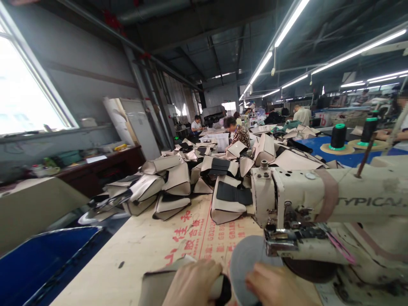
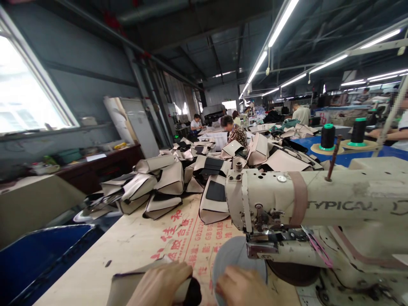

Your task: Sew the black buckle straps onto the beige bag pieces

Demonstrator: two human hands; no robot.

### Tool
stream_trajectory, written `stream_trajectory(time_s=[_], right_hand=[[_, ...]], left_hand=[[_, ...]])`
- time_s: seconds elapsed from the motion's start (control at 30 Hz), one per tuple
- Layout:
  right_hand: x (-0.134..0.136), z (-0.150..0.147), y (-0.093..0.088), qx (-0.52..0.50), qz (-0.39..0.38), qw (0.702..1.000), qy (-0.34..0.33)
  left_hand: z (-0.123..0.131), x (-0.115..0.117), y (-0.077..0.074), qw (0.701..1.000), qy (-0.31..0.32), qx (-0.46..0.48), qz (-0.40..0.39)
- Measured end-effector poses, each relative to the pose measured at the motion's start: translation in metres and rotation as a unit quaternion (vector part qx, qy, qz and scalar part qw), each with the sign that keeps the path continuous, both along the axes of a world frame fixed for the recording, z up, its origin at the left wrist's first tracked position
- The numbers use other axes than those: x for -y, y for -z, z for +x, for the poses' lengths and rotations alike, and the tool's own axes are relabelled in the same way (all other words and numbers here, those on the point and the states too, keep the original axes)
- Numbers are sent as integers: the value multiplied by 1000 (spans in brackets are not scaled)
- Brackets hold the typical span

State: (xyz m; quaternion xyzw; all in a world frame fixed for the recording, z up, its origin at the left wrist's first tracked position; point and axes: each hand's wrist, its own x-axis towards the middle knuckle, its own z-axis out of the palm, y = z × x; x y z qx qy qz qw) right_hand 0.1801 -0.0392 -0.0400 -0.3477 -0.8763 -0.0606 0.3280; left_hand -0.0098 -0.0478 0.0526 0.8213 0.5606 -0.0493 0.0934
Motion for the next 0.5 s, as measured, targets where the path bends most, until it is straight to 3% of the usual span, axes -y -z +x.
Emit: stream_trajectory(time_s=[0.1, 0.17, 0.27, 0.33, 0.43, 0.5], right_hand=[[-19, 20, -11, -118, 69, 987, 80], [-33, 20, -11, -212, 127, 956, 157], [-47, 4, -9, -290, 137, 916, 239], [-46, -3, -9, -307, 104, 916, 238], [-30, 4, -5, -336, 5, 926, 173], [-13, 18, -1, -353, -70, 920, 158]], left_hand=[[23, -27, -24, 996, 16, 19, 87], [41, -51, -32, 991, 10, 20, 132], [66, -78, -32, 989, 2, -4, 146], [70, -81, -29, 991, 36, -4, 129], [40, -65, -28, 991, 56, 32, 118], [-2, -46, -30, 988, -30, 56, 138]])
